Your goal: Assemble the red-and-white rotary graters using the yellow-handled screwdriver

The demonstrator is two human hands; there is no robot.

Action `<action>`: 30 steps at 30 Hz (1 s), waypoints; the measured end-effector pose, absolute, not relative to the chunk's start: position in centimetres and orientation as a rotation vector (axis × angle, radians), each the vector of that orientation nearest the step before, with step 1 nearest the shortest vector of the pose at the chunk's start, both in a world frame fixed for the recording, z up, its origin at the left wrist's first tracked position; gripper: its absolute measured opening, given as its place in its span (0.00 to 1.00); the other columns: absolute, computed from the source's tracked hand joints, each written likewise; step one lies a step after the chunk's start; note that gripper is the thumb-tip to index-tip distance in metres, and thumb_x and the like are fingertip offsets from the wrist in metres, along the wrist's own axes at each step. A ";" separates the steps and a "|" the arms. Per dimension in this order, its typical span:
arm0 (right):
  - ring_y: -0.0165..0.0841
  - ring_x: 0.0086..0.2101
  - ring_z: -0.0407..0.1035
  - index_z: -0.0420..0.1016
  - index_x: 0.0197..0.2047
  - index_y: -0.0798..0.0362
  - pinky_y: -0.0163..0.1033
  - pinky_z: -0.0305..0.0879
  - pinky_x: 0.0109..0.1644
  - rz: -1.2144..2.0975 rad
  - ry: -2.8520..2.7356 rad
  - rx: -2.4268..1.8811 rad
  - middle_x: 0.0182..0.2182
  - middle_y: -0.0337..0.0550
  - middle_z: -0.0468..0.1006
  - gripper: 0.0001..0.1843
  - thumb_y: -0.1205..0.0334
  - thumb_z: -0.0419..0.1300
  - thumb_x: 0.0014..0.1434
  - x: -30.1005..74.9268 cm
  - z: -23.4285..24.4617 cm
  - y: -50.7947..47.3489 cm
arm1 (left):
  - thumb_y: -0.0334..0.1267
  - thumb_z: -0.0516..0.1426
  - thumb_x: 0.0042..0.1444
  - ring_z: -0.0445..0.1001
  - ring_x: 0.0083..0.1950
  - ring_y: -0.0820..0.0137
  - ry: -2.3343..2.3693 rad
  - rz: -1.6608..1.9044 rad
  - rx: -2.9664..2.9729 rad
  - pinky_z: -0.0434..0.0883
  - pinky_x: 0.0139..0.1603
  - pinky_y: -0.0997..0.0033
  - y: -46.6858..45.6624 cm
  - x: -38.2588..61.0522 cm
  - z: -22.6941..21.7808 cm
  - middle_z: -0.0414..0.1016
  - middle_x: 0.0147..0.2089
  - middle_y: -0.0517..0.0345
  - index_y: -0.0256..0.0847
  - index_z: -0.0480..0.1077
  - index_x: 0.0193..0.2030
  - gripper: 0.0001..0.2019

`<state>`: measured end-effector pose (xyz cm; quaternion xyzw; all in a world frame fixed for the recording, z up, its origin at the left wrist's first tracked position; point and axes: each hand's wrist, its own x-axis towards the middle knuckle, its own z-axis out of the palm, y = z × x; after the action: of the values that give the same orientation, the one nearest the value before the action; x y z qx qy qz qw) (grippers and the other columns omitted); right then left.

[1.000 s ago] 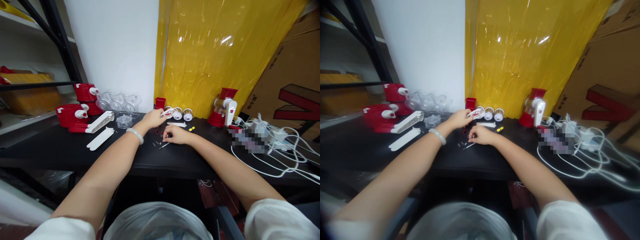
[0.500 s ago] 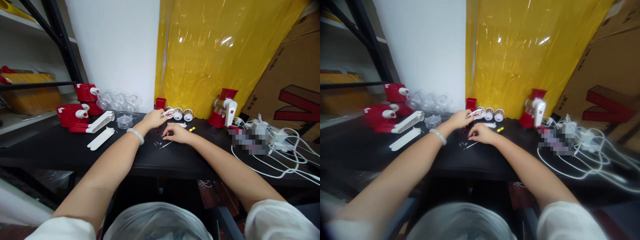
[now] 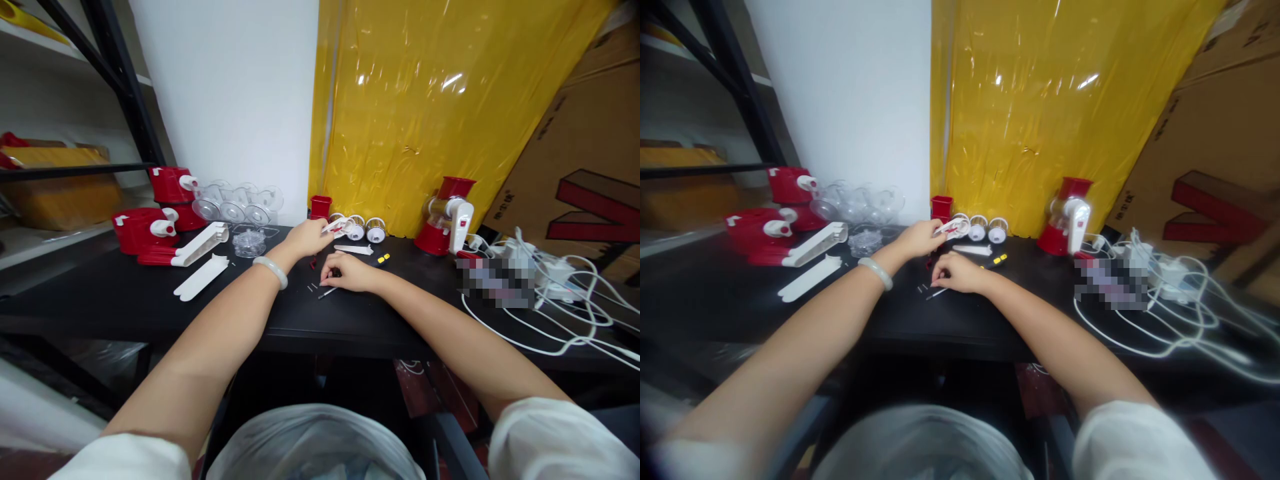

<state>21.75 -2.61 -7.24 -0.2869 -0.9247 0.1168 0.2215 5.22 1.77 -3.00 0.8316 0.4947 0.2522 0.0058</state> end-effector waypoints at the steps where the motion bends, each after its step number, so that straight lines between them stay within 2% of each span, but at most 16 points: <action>1: 0.29 0.32 0.66 0.79 0.31 0.55 0.36 0.60 0.43 0.330 -2.545 -0.806 0.29 0.40 0.75 0.01 0.67 0.67 0.53 21.9 -7.4 -2.4 | 0.48 0.51 0.58 0.75 0.34 0.65 1.546 0.791 2.604 0.63 0.30 0.72 1.7 5.2 -3.0 0.79 0.38 0.52 0.40 0.72 0.44 0.16; 5: 0.28 0.31 0.67 0.79 0.31 0.55 0.35 0.61 0.38 0.364 -2.490 -0.836 0.29 0.40 0.75 0.02 0.66 0.67 0.53 22.6 -8.0 -1.5 | 0.47 0.51 0.58 0.74 0.34 0.65 1.538 0.798 2.611 0.63 0.31 0.71 1.5 5.2 -2.9 0.79 0.38 0.52 0.40 0.72 0.44 0.16; 9: 0.29 0.29 0.66 0.79 0.31 0.55 0.35 0.61 0.36 0.327 -2.399 -0.850 0.27 0.40 0.75 0.07 0.59 0.66 0.55 23.3 -8.1 -0.7 | 0.48 0.52 0.57 0.74 0.34 0.66 1.518 0.800 2.615 0.63 0.31 0.71 1.5 5.1 -2.9 0.79 0.37 0.54 0.41 0.73 0.43 0.16; 16: 0.31 0.30 0.66 0.77 0.30 0.55 0.37 0.60 0.38 -0.081 -2.230 -1.102 0.26 0.42 0.75 0.11 0.60 0.58 0.60 25.6 -6.9 0.4 | 0.49 0.52 0.56 0.75 0.32 0.66 1.488 0.827 2.535 0.66 0.31 0.72 1.5 5.2 -2.8 0.78 0.31 0.57 0.43 0.74 0.42 0.16; 20: 0.37 0.38 0.68 0.78 0.34 0.55 0.42 0.62 0.45 -0.288 -2.206 -1.342 0.33 0.49 0.77 0.12 0.59 0.55 0.62 26.5 -6.4 0.4 | 0.47 0.52 0.56 0.75 0.32 0.68 1.457 0.892 2.477 0.67 0.31 0.73 1.6 5.2 -2.7 0.79 0.31 0.58 0.44 0.75 0.44 0.16; 22: 0.43 0.44 0.67 0.78 0.41 0.55 0.46 0.62 0.49 -0.392 -2.207 -1.483 0.40 0.53 0.77 0.13 0.58 0.55 0.62 26.8 -6.3 0.4 | 0.46 0.52 0.56 0.75 0.32 0.68 1.453 0.915 2.471 0.67 0.32 0.73 1.7 5.2 -2.7 0.79 0.32 0.58 0.44 0.75 0.43 0.15; 24: 0.48 0.50 0.65 0.76 0.48 0.57 0.51 0.61 0.51 -0.447 -2.214 -1.627 0.46 0.59 0.75 0.18 0.54 0.56 0.61 27.1 -6.5 0.5 | 0.46 0.53 0.55 0.75 0.32 0.68 1.447 0.906 2.461 0.68 0.31 0.73 1.8 5.2 -2.7 0.79 0.32 0.57 0.44 0.76 0.43 0.15; 27: 0.53 0.53 0.63 0.74 0.51 0.58 0.56 0.61 0.53 -0.380 -2.206 -1.840 0.49 0.63 0.74 0.24 0.48 0.53 0.62 27.5 -6.9 1.0 | 0.47 0.53 0.55 0.75 0.29 0.68 1.439 0.851 2.437 0.67 0.30 0.73 1.9 5.1 -2.7 0.78 0.29 0.58 0.45 0.76 0.45 0.16; 30: 0.51 0.51 0.68 0.74 0.52 0.56 0.55 0.62 0.52 -0.245 -2.161 -1.992 0.49 0.61 0.75 0.26 0.45 0.52 0.62 28.0 -7.1 1.7 | 0.48 0.53 0.55 0.75 0.29 0.67 1.450 0.808 2.432 0.67 0.30 0.72 1.9 5.0 -2.8 0.78 0.28 0.59 0.46 0.76 0.46 0.17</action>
<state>27.96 1.73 -7.15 -0.6722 -0.7295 -0.0825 0.0960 5.02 1.95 -2.77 0.8220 0.4901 0.2729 0.0984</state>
